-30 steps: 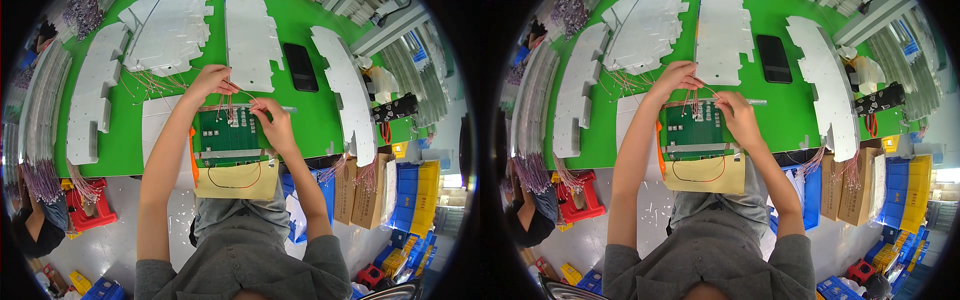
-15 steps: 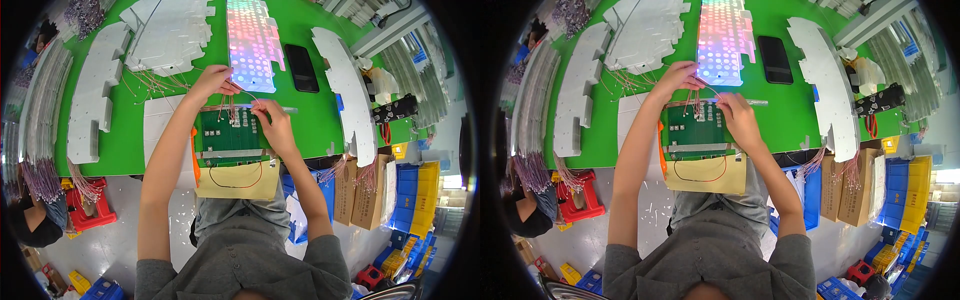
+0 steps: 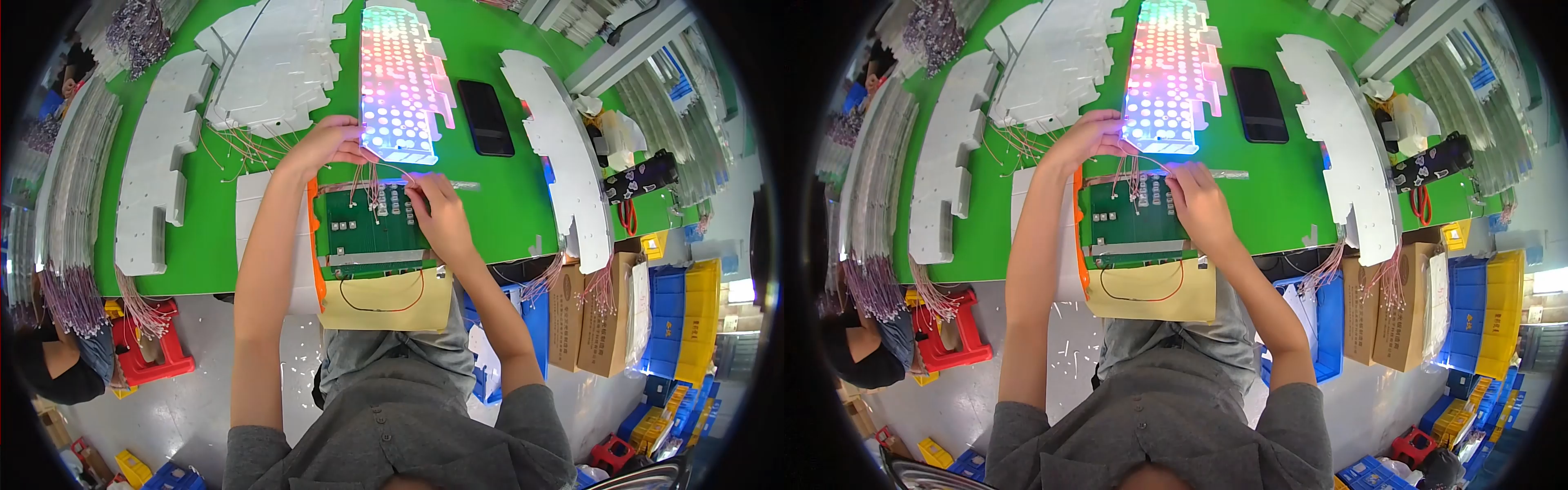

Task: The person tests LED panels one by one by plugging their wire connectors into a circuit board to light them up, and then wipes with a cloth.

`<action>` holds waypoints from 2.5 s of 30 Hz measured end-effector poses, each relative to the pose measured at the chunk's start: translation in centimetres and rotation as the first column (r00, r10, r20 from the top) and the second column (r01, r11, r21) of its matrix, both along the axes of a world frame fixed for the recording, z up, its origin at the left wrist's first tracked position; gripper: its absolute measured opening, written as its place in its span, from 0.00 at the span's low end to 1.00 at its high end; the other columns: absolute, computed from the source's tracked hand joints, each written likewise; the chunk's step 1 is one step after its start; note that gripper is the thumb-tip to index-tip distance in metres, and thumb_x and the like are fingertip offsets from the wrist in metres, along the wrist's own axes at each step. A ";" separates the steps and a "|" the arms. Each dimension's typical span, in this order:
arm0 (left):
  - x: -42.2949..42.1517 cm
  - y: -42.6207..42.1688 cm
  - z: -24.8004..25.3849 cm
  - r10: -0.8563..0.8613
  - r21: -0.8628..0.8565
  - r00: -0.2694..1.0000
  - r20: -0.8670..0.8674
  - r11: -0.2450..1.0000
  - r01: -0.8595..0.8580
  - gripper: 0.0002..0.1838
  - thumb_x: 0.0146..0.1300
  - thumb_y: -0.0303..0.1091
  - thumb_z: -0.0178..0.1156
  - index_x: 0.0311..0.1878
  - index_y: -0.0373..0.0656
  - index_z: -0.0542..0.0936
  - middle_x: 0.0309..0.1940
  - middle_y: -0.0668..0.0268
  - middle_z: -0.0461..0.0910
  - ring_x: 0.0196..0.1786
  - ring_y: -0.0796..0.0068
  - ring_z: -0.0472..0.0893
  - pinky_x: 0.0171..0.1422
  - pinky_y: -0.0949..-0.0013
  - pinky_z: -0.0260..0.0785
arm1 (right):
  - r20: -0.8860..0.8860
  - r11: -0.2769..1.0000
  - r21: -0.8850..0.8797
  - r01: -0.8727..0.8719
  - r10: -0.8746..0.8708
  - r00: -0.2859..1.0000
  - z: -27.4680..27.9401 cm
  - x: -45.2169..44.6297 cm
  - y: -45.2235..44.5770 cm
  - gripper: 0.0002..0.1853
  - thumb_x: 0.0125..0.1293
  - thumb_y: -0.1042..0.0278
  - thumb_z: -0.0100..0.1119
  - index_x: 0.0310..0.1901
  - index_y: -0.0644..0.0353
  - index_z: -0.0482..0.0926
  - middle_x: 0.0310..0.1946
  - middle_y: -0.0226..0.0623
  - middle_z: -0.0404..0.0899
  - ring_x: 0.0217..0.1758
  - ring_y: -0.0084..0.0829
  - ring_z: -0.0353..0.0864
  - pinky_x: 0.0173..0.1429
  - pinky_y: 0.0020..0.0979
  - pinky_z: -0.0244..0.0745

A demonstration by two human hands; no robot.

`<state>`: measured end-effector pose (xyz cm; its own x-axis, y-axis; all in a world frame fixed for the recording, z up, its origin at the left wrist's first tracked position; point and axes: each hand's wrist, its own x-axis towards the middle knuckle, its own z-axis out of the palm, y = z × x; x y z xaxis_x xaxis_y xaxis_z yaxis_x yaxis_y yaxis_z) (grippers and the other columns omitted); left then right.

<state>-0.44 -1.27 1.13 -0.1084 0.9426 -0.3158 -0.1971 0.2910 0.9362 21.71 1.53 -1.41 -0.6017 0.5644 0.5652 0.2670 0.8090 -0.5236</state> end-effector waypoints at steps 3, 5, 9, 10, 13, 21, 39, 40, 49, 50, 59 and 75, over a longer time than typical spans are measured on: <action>1.2 0.3 -0.5 0.154 0.087 0.988 -0.014 0.985 -0.152 0.13 0.61 0.24 0.50 0.49 0.34 0.69 0.35 0.57 0.79 0.36 0.72 0.80 0.37 0.77 0.73 | 0.018 0.999 -0.034 0.032 -0.032 0.999 0.0 0.3 0.2 0.06 0.54 0.78 0.58 0.34 0.61 0.76 0.30 0.32 0.74 0.31 0.29 0.71 0.36 0.25 0.68; 1.6 0.2 -0.9 0.206 0.123 0.978 -0.018 0.972 -0.202 0.15 0.60 0.22 0.51 0.51 0.34 0.68 0.37 0.57 0.79 0.37 0.73 0.80 0.38 0.77 0.72 | 0.021 0.998 -0.040 0.041 -0.040 0.999 0.0 0.3 0.4 0.06 0.53 0.78 0.58 0.34 0.61 0.76 0.30 0.32 0.74 0.31 0.29 0.71 0.37 0.25 0.68; 1.5 0.7 -0.9 0.201 0.311 0.979 0.044 0.928 -0.205 0.21 0.57 0.18 0.53 0.54 0.41 0.66 0.41 0.60 0.78 0.39 0.76 0.77 0.39 0.78 0.70 | 0.034 0.995 -0.095 0.008 -0.005 0.999 0.2 0.4 0.2 0.05 0.53 0.77 0.59 0.32 0.61 0.76 0.29 0.31 0.73 0.32 0.29 0.70 0.39 0.26 0.68; 1.5 0.7 -0.8 0.199 0.328 0.979 0.033 0.924 -0.199 0.21 0.57 0.18 0.53 0.54 0.41 0.66 0.41 0.60 0.78 0.39 0.76 0.77 0.39 0.78 0.70 | 0.020 0.997 -0.081 0.008 -0.007 1.000 0.3 0.3 0.2 0.05 0.53 0.77 0.59 0.32 0.61 0.76 0.29 0.31 0.73 0.32 0.29 0.70 0.39 0.26 0.68; 1.5 0.3 -0.4 0.281 0.313 0.960 -0.015 0.913 -0.263 0.22 0.57 0.18 0.52 0.55 0.44 0.65 0.41 0.61 0.78 0.37 0.77 0.76 0.39 0.79 0.68 | 0.018 0.995 -0.097 0.013 -0.011 1.000 0.3 0.3 0.1 0.04 0.53 0.76 0.59 0.32 0.61 0.76 0.29 0.30 0.73 0.33 0.29 0.70 0.39 0.26 0.68; 1.0 0.3 0.0 0.297 0.406 0.953 -0.059 0.879 -0.249 0.22 0.56 0.15 0.51 0.54 0.43 0.64 0.41 0.61 0.78 0.36 0.78 0.75 0.39 0.80 0.67 | 0.004 0.997 -0.081 0.002 -0.002 1.000 0.2 0.1 0.6 0.03 0.55 0.74 0.58 0.32 0.61 0.76 0.29 0.30 0.73 0.34 0.29 0.70 0.39 0.26 0.68; 1.2 0.1 -0.3 0.292 0.391 0.953 -0.080 0.889 -0.240 0.21 0.57 0.15 0.50 0.54 0.43 0.65 0.44 0.61 0.78 0.39 0.77 0.76 0.42 0.80 0.68 | -0.010 0.988 -0.152 0.006 -0.008 1.000 0.1 0.6 0.2 0.03 0.56 0.74 0.57 0.32 0.62 0.77 0.29 0.30 0.73 0.31 0.28 0.71 0.36 0.25 0.68; 1.1 0.2 -0.4 0.293 0.387 0.953 -0.078 0.890 -0.242 0.21 0.57 0.15 0.50 0.54 0.43 0.65 0.44 0.61 0.78 0.39 0.77 0.76 0.42 0.80 0.68 | -0.006 0.988 -0.155 0.006 -0.007 1.000 0.1 0.6 0.2 0.03 0.56 0.74 0.57 0.32 0.62 0.77 0.29 0.30 0.73 0.31 0.28 0.71 0.36 0.25 0.68; 0.5 0.6 -1.4 0.313 0.055 0.949 0.026 0.948 -0.314 0.16 0.61 0.25 0.50 0.52 0.38 0.66 0.37 0.57 0.78 0.34 0.72 0.79 0.35 0.78 0.72 | 0.010 0.985 -0.171 0.027 -0.025 1.000 0.0 0.6 0.2 0.04 0.55 0.75 0.58 0.33 0.62 0.77 0.29 0.30 0.74 0.26 0.27 0.71 0.32 0.24 0.67; 0.6 0.4 -1.2 0.315 0.050 0.949 0.027 0.948 -0.316 0.16 0.61 0.25 0.50 0.52 0.38 0.66 0.37 0.57 0.78 0.34 0.72 0.79 0.35 0.78 0.72 | 0.013 0.984 -0.175 0.025 -0.023 1.000 -0.1 0.6 0.2 0.04 0.55 0.75 0.58 0.33 0.62 0.77 0.29 0.30 0.74 0.26 0.27 0.71 0.32 0.24 0.67; 0.6 -0.2 0.6 0.118 -0.105 0.984 -0.130 0.986 -0.132 0.13 0.64 0.31 0.48 0.49 0.33 0.68 0.32 0.54 0.77 0.22 0.69 0.79 0.27 0.75 0.73 | 0.005 0.991 -0.129 0.033 -0.033 0.999 -0.2 0.5 0.3 0.03 0.55 0.75 0.59 0.32 0.62 0.77 0.29 0.30 0.73 0.26 0.27 0.71 0.31 0.24 0.66; 0.4 -0.9 1.8 0.568 0.349 0.818 -0.093 0.788 -0.508 0.12 0.61 0.29 0.54 0.46 0.34 0.71 0.29 0.61 0.74 0.27 0.77 0.74 0.35 0.76 0.74 | -0.155 0.977 -0.212 -0.011 -0.022 0.988 0.6 0.6 0.4 0.06 0.57 0.76 0.57 0.37 0.62 0.74 0.27 0.32 0.72 0.23 0.27 0.69 0.28 0.25 0.66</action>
